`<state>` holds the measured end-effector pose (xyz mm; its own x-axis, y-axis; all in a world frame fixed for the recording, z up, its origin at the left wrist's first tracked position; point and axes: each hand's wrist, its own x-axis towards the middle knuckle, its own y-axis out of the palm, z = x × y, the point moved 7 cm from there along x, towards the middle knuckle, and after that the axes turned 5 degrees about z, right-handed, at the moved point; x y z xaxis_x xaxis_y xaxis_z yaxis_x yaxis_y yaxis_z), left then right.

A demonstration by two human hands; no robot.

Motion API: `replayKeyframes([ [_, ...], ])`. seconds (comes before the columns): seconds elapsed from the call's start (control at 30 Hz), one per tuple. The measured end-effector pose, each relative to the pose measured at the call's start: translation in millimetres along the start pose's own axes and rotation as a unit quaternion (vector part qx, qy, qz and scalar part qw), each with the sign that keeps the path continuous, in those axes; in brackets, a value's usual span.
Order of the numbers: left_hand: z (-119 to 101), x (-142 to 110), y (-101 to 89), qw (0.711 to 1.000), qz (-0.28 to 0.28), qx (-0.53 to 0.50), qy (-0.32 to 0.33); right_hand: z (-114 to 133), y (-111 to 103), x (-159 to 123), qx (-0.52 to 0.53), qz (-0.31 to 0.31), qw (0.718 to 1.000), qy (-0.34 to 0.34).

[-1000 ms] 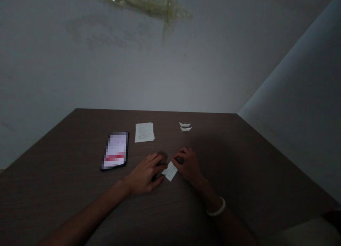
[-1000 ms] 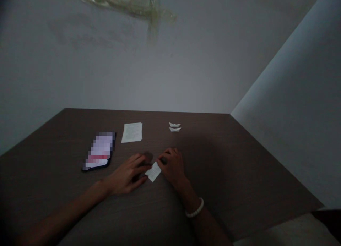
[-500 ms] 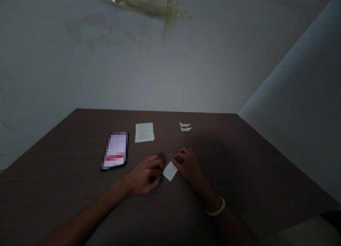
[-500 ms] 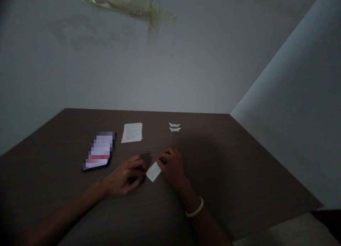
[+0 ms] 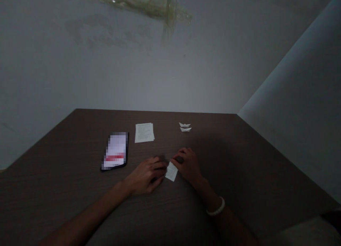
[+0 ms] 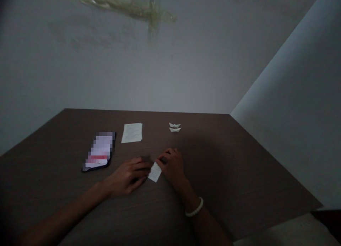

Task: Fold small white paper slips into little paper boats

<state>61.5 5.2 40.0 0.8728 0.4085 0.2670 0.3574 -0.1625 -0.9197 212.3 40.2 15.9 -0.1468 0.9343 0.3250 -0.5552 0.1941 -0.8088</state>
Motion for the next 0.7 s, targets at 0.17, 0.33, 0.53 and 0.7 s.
replayKeyframes([
  [0.17, -2.3, 1.2, 4.6, 1.000, 0.024, 0.013, 0.009, 0.9, -1.7, 0.5, 0.006, -0.005, 1.000, -0.003],
  [0.33, -2.8, -0.8, 9.7, 0.997, 0.026, 0.067, 0.013, 1.1, -3.6, 1.1, 0.001, 0.003, 1.000, -0.016],
  [0.53, -2.7, -1.2, 7.8, 0.999, 0.018, 0.042, 0.019, -0.1, -3.2, 1.7, 0.000, 0.016, 1.000, -0.013],
  [0.7, 6.6, -1.1, 3.8, 0.999, -0.015, 0.008, -0.027, 0.5, 0.0, 3.0, 0.003, 0.024, 1.000, -0.010],
])
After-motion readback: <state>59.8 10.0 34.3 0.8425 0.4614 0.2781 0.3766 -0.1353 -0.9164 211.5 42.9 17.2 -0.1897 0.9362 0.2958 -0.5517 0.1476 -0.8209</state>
